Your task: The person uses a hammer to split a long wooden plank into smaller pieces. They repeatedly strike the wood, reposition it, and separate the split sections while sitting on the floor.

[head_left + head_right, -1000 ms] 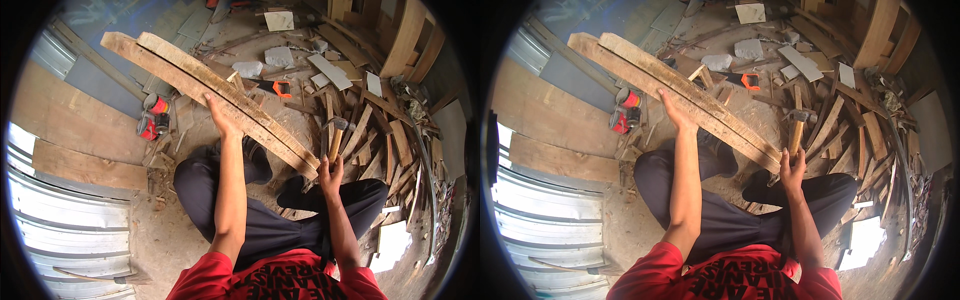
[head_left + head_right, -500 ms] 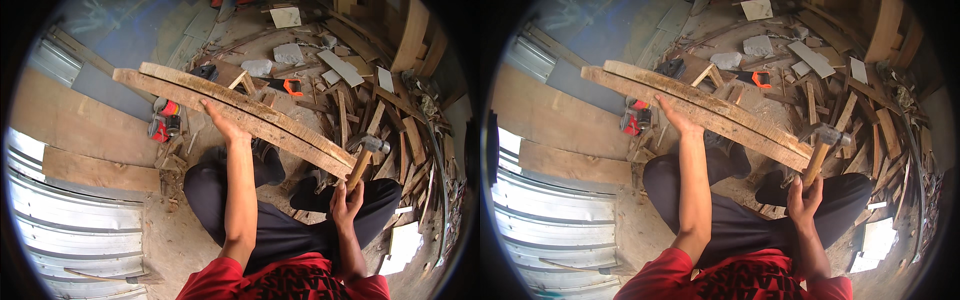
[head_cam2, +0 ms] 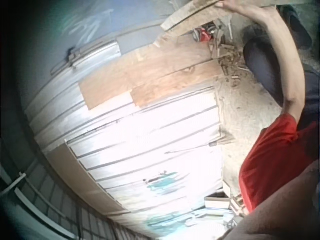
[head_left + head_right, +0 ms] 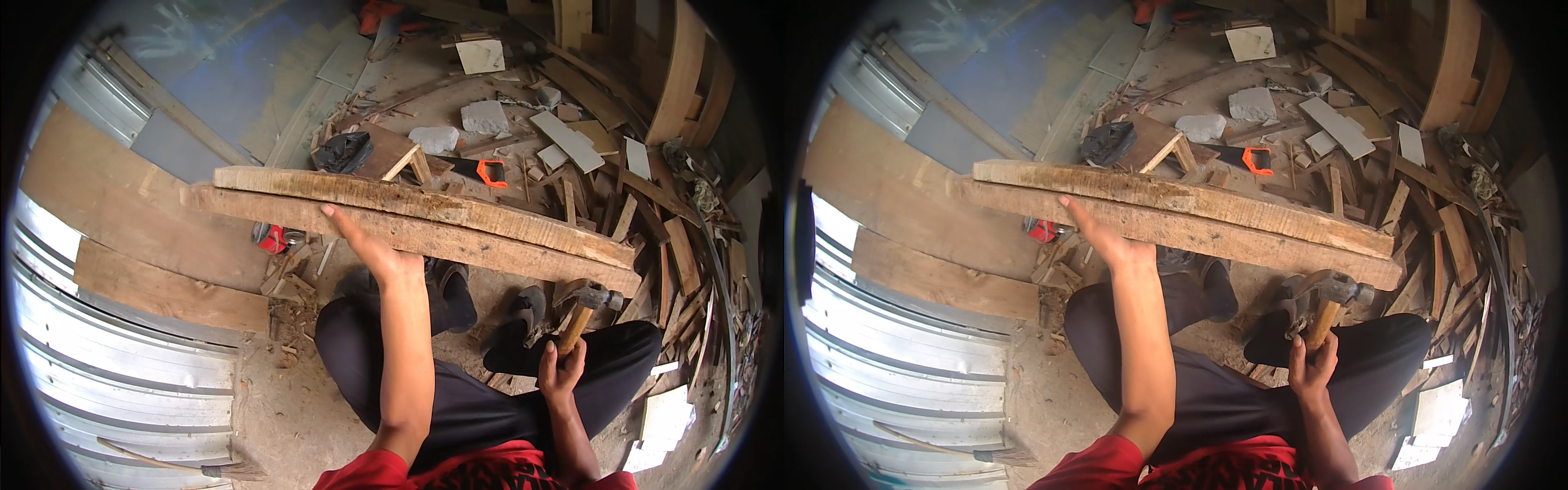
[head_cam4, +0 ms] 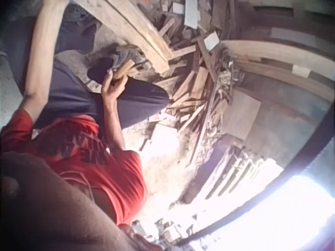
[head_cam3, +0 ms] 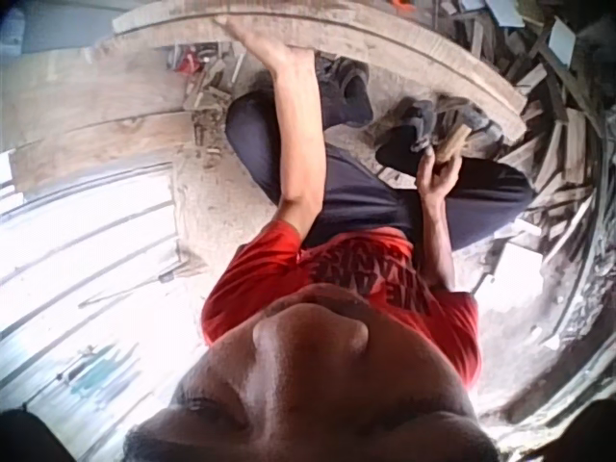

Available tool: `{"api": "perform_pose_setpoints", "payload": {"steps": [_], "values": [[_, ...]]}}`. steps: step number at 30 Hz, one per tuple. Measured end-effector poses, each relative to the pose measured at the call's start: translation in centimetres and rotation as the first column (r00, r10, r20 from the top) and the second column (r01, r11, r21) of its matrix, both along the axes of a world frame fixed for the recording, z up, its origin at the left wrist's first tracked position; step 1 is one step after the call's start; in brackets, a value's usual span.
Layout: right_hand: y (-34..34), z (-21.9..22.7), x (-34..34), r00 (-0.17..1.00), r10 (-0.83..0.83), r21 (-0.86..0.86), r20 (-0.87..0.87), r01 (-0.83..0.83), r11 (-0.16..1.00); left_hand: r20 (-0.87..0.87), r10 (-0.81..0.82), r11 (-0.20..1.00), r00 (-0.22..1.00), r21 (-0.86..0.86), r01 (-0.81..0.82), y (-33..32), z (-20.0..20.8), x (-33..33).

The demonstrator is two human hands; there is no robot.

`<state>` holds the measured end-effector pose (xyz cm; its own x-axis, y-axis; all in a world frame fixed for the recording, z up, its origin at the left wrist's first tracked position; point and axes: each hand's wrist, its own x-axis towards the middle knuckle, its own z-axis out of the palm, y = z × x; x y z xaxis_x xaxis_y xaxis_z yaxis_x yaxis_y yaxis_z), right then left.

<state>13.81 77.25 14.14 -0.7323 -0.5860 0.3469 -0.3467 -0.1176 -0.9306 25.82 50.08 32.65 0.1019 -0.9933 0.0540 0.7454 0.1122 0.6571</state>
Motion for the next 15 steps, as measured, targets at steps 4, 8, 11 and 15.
{"api": "perform_pose_setpoints", "payload": {"steps": [4,8,11,15], "values": [[0.2,-0.6,0.1,0.998,-0.001,-0.005,-0.06,0.001,1.0,-0.057,0.029,1.0,0.998,0.013,-0.029,1.1,1.1,0.3],[0.4,-0.9,0.0,1.0,-0.009,-0.003,-0.024,0.009,1.0,-0.068,-0.052,0.997,0.996,-0.055,0.048,2.2,1.6,0.6],[0.0,-0.9,0.0,0.999,0.01,-0.065,0.053,-0.007,0.998,-0.083,-0.028,0.999,0.996,-0.025,0.026,3.2,2.4,0.2],[-0.2,-0.7,-0.3,1.0,0.008,-0.047,0.015,-0.007,0.999,-0.063,-0.027,0.998,0.998,-0.052,0.024,4.2,2.8,0.0]]}}
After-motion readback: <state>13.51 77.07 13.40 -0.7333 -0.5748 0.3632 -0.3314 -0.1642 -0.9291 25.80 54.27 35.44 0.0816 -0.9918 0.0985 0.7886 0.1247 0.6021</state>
